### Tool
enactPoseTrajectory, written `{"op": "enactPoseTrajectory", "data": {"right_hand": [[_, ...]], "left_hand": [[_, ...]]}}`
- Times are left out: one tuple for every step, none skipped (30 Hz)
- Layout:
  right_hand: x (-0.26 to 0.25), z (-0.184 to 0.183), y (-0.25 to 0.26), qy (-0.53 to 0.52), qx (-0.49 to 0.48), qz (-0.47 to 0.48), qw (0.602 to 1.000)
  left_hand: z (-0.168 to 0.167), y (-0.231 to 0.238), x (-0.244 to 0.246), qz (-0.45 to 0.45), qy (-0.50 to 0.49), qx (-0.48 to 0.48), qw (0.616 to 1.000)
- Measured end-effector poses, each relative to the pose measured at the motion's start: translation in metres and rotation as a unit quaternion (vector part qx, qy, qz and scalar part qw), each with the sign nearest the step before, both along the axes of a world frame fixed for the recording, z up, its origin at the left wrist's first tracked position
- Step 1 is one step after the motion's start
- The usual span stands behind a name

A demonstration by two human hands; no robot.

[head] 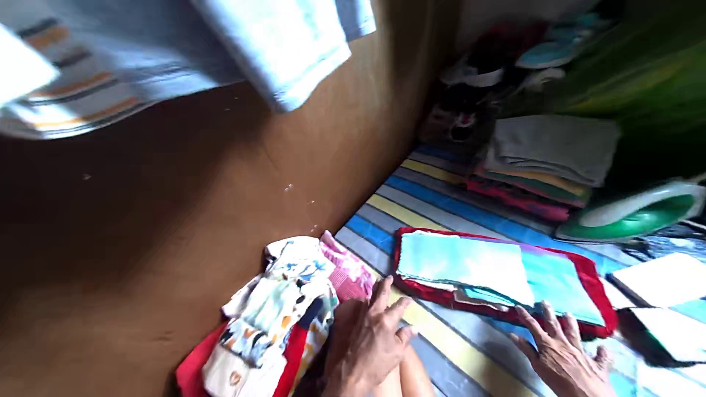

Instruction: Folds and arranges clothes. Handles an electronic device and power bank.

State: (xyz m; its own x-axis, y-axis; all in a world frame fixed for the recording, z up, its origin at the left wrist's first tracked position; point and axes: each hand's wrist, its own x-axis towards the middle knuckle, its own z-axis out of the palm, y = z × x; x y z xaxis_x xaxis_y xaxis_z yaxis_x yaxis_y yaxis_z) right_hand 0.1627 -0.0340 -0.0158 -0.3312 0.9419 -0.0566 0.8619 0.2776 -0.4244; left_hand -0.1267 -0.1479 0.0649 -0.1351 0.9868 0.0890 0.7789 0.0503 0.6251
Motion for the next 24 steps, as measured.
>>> {"op": "enactPoseTrajectory", "data": {"right_hand": [[0.000,0.000,-0.001,0.001,-0.006,0.005,1.000],[0.000,-0.001,-0.001,0.004,-0.006,0.008,1.000],[0.002,-0.002,0.000,0.007,-0.002,0.013,1.000],[0.006,-0.003,0.001,0.008,-0.005,0.018,1.000],[0.010,-0.004,0.002,0.008,-0.012,0.024,1.000],[0.015,-0.005,0.004,0.007,-0.019,0.030,0.999],[0.019,-0.005,0.005,0.004,-0.027,0.037,0.999],[0.021,-0.004,0.006,0.002,-0.037,0.043,0.998],[0.023,-0.004,0.008,0.003,-0.045,0.048,0.998],[0.025,-0.005,0.010,0.009,-0.049,0.055,0.997],[0.026,-0.007,0.012,0.017,-0.049,0.061,0.997],[0.026,-0.009,0.013,0.022,-0.046,0.067,0.996],[0.026,-0.011,0.013,0.023,-0.043,0.072,0.996],[0.026,-0.011,0.013,0.019,-0.045,0.076,0.996],[0.026,-0.012,0.013,0.014,-0.049,0.079,0.996],[0.027,-0.012,0.013,0.008,-0.052,0.083,0.995],[0.027,-0.012,0.013,0.003,-0.054,0.084,0.995],[0.028,-0.012,0.013,-0.002,-0.057,0.084,0.995],[0.029,-0.012,0.013,-0.005,-0.056,0.084,0.995],[0.031,-0.012,0.013,-0.008,-0.057,0.084,0.995],[0.032,-0.011,0.013,-0.010,-0.059,0.084,0.995],[0.032,-0.010,0.013,-0.012,-0.063,0.085,0.994],[0.032,-0.010,0.013,-0.015,-0.071,0.083,0.994],[0.033,-0.011,0.013,-0.018,-0.076,0.081,0.994]], "left_hand": [[0.000,-0.014,-0.010,0.018,0.013,0.068,0.997],[0.006,-0.029,-0.021,0.042,0.007,0.109,0.993],[0.014,-0.044,-0.034,0.080,0.007,0.129,0.988],[0.023,-0.060,-0.051,0.125,0.007,0.131,0.983],[0.029,-0.075,-0.069,0.171,0.005,0.136,0.976],[0.031,-0.091,-0.090,0.215,0.002,0.144,0.966],[0.033,-0.107,-0.109,0.259,-0.009,0.144,0.955],[0.035,-0.124,-0.126,0.301,-0.020,0.139,0.943],[0.036,-0.139,-0.139,0.341,-0.033,0.134,0.930],[0.036,-0.152,-0.148,0.375,-0.052,0.130,0.916],[0.034,-0.162,-0.154,0.401,-0.068,0.128,0.905],[0.031,-0.171,-0.157,0.417,-0.085,0.123,0.897],[0.028,-0.178,-0.157,0.426,-0.096,0.117,0.892],[0.024,-0.183,-0.156,0.431,-0.101,0.111,0.890],[0.021,-0.184,-0.153,0.432,-0.102,0.104,0.890],[0.018,-0.185,-0.150,0.430,-0.099,0.094,0.892],[0.016,-0.185,-0.147,0.427,-0.094,0.087,0.895],[0.013,-0.184,-0.144,0.422,-0.089,0.084,0.898],[0.010,-0.182,-0.143,0.417,-0.085,0.085,0.901],[0.008,-0.181,-0.141,0.411,-0.082,0.091,0.903],[0.006,-0.181,-0.139,0.406,-0.080,0.097,0.905],[0.005,-0.182,-0.138,0.398,-0.079,0.100,0.909],[0.004,-0.184,-0.138,0.385,-0.073,0.098,0.915],[0.003,-0.187,-0.138,0.366,-0.065,0.090,0.924]]}}
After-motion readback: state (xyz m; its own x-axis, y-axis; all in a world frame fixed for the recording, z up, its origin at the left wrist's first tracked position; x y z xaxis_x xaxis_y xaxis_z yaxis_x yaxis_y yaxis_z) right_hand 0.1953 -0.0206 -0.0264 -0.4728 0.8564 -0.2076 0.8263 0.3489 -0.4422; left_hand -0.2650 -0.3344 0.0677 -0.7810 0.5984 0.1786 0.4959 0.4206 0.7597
